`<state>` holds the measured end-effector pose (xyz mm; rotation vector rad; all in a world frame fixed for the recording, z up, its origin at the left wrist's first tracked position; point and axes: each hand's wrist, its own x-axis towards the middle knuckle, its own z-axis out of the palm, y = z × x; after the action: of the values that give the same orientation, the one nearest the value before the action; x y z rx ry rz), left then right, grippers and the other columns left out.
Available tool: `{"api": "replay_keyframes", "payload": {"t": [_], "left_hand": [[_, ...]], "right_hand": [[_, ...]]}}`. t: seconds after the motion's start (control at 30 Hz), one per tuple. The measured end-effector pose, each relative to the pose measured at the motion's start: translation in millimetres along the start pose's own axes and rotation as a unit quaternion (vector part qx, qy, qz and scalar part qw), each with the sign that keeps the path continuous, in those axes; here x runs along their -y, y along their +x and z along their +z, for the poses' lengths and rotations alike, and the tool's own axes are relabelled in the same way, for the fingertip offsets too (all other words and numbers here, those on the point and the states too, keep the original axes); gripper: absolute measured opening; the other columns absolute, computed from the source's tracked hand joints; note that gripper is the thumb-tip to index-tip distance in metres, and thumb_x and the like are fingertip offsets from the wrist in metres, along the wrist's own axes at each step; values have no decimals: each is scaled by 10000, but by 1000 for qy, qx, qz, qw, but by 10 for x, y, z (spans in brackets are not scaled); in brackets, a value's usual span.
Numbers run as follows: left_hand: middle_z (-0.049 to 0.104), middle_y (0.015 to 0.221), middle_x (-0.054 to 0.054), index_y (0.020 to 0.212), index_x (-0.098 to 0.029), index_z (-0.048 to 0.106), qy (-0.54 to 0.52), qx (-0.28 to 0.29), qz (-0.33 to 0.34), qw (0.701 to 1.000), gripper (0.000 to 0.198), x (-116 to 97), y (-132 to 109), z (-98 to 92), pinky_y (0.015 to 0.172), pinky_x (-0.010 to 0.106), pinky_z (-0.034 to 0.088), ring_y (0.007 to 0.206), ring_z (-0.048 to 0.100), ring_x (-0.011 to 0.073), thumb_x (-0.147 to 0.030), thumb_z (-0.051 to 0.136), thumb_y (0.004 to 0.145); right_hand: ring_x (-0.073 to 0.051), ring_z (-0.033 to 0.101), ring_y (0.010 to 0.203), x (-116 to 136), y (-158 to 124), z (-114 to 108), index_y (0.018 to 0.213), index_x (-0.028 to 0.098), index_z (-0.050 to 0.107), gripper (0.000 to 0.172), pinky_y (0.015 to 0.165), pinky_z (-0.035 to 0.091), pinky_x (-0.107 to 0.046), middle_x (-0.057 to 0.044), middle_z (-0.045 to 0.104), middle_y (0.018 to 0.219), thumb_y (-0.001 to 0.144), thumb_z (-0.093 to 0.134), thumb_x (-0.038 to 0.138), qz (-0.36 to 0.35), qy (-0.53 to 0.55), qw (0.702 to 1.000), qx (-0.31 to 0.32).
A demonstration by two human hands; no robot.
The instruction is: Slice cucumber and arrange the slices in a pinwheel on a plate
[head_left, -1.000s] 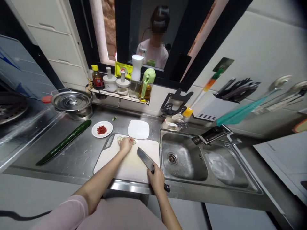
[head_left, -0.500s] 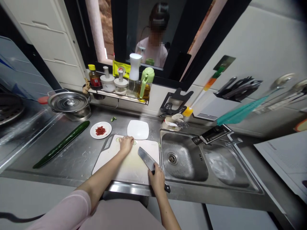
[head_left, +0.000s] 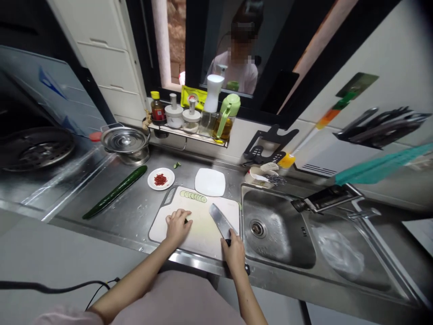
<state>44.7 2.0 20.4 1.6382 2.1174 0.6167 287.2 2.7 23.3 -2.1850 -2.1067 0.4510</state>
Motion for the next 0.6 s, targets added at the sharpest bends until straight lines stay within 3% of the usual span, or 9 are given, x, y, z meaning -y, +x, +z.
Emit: {"api": "replay_keyframes", "payload": {"t": [0.33, 0.6], "left_hand": [[634, 1106, 56, 1170, -297, 585, 32, 57, -18, 998, 357, 180, -120, -184, 896, 378, 273, 1065, 540, 233, -222, 558, 822], [669, 1100, 33, 1129, -307, 617, 8, 21, -50, 999, 306, 240, -47, -131, 902, 381, 284, 1057, 559, 227, -239, 546, 840]], "right_hand": [[-255, 583, 1004, 40, 11, 10, 1324, 120, 513, 466, 877, 391, -300, -148, 620, 1082, 910, 492, 333, -19, -62, 998, 6], [-257, 571, 1018, 80, -12, -25, 1325, 124, 516, 464, 895, 378, -308, -148, 609, 1102, 917, 496, 344, -13, -74, 997, 18]]}}
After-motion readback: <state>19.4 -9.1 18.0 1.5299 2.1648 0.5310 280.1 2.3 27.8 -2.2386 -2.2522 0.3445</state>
